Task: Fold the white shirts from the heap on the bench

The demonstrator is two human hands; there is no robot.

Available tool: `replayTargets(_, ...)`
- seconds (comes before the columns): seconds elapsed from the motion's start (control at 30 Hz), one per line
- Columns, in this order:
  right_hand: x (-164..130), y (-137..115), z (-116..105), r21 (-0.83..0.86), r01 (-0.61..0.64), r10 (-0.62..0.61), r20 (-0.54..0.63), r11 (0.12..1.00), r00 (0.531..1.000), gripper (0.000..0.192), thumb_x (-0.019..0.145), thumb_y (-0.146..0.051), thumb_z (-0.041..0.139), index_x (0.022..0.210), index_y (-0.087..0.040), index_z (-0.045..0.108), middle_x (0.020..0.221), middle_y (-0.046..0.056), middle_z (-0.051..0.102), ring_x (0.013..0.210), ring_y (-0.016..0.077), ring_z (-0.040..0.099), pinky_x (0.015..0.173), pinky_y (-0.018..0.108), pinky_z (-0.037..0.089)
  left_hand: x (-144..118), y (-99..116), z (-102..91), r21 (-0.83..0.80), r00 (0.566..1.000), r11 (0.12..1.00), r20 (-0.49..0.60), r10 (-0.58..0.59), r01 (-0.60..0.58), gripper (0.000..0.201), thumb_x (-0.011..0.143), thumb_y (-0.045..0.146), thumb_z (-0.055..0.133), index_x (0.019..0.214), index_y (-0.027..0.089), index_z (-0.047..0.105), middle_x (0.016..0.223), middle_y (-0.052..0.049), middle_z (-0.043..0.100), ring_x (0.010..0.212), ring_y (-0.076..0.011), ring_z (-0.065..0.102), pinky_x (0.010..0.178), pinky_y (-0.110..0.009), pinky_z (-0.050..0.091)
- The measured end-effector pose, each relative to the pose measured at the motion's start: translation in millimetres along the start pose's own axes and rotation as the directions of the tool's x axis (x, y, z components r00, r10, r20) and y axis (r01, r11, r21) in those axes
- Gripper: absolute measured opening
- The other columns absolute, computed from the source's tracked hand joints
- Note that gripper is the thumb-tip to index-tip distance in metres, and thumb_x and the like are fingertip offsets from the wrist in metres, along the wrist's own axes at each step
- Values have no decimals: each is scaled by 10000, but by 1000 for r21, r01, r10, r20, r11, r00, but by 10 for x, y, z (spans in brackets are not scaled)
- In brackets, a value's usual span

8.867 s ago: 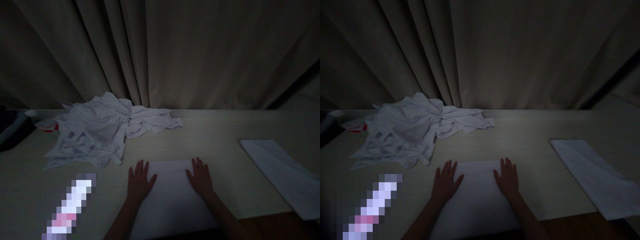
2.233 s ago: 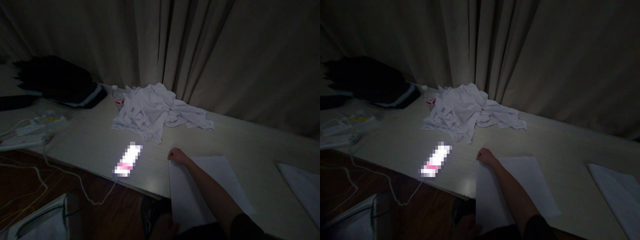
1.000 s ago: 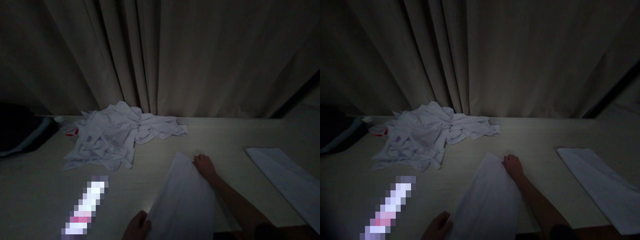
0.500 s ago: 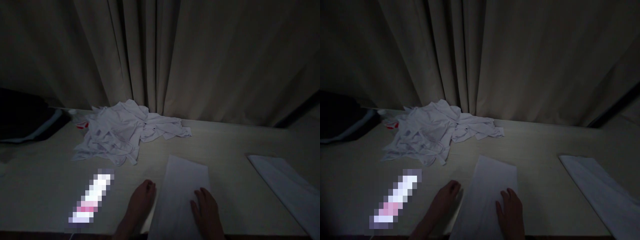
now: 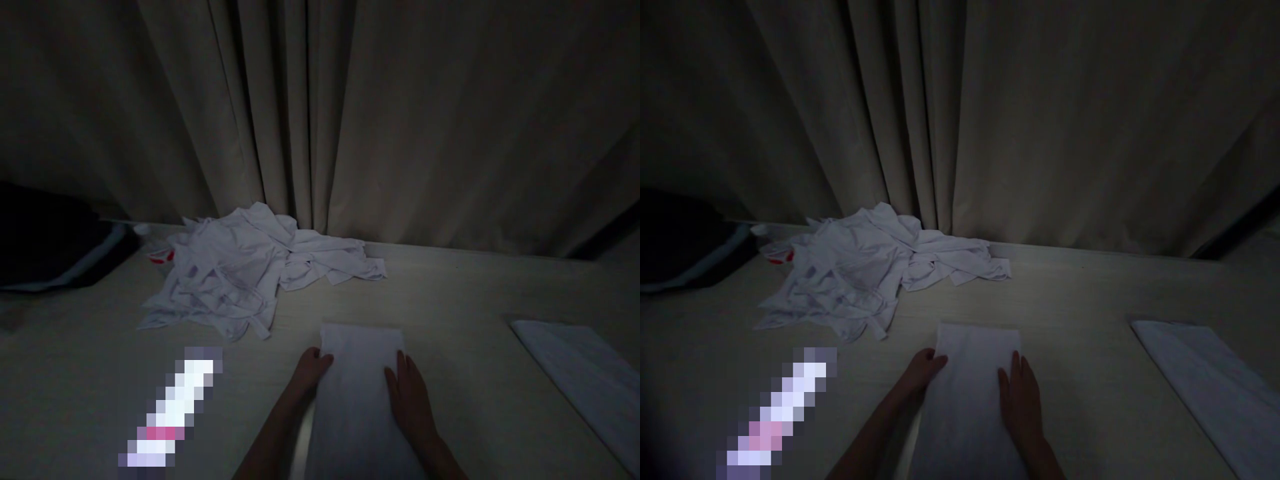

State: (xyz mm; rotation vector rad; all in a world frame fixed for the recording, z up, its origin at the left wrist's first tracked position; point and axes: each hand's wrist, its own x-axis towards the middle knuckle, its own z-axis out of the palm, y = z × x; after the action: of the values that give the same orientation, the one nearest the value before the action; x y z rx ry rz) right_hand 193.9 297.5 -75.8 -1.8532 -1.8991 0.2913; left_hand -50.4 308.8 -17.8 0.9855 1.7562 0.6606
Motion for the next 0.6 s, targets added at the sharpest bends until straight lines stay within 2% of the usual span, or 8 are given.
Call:
replayTargets(0.1, 373, -174, 69, -72, 198, -192, 77, 978, 978, 571, 926, -418, 324, 1364, -65, 418, 1364, 220, 465, 1283, 312, 413, 1060, 475, 324, -276, -192, -140, -79, 998, 995, 25, -62, 63, 373, 800, 434, 483, 1012, 127, 492, 895, -129, 679, 702, -203, 674, 529, -278, 490)
replayTargets(0.2, 772, -415, 40, -34, 408, -396, 180, 912, 901, 524, 922, -387, 367, 1361, -108, 430, 1391, 181, 456, 1298, 276, 397, 1083, 468, 297, -509, -369, -316, -239, 986, 959, 104, -130, 151, 512, 803, 584, 420, 1108, 173, 417, 901, -100, 654, 575, -200, 662, 401, -283, 460)
replayTargets(0.23, 851, -500, 4, -18, 445, -434, 190, 895, 881, 525, 917, -389, 385, 1364, -116, 426, 1409, 173, 436, 1313, 274, 377, 1091, 474, 283, -542, -413, -387, -295, 984, 940, 97, -150, 173, 535, 800, 596, 421, 1139, 183, 388, 954, -108, 641, 580, -196, 664, 399, -287, 469)
replayTargets(0.3, 850, -637, -98, 6, 468, -462, 163, 884, 872, 543, 911, -397, 400, 1376, -115, 408, 1448, 168, 382, 1346, 277, 324, 1108, 487, 255, -526, -467, -543, -318, 986, 934, 7, -168, 162, 565, 818, 566, 410, 1224, 185, 313, 1079, -146, 604, 601, -180, 667, 422, -299, 499)
replayTargets(0.37, 593, -684, -213, 51, 456, -458, 100, 889, 883, 551, 911, -399, 395, 1392, -131, 387, 1475, 146, 344, 1369, 271, 281, 1119, 488, 245, -418, -479, -688, -225, 984, 968, -108, -139, 112, 571, 848, 498, 381, 1295, 168, 252, 1170, -181, 571, 594, -158, 659, 440, -298, 507)
replayTargets(0.47, -181, -551, -352, 197, 379, -400, 77, 904, 913, 521, 859, -386, 483, 1363, -257, 448, 1456, 66, 392, 1351, 282, 320, 1110, 514, 276, -197, -452, -820, -82, 986, 996, -156, -59, 46, 531, 851, 419, 391, 1296, 136, 335, 1127, -157, 617, 553, -130, 629, 444, -263, 470)
replayTargets(0.53, -772, -386, -422, 342, 206, -259, 118, 917, 959, 445, 757, -382, 614, 1202, -375, 594, 1338, 35, 526, 1267, 333, 431, 1043, 569, 356, -82, -425, -844, -16, 989, 1000, -144, -21, 19, 457, 824, 388, 440, 1194, 123, 481, 946, -101, 683, 553, -136, 618, 469, -247, 448)
replayTargets(0.6, -1264, -234, -501, 477, -64, -84, 284, 877, 955, 344, 732, -367, 667, 1058, -473, 640, 1191, 1, 611, 1188, 313, 502, 934, 539, 464, -16, -399, -845, 56, 992, 998, -127, 16, -9, 339, 777, 348, 504, 1014, 126, 601, 781, -55, 693, 608, -157, 628, 533, -245, 448)
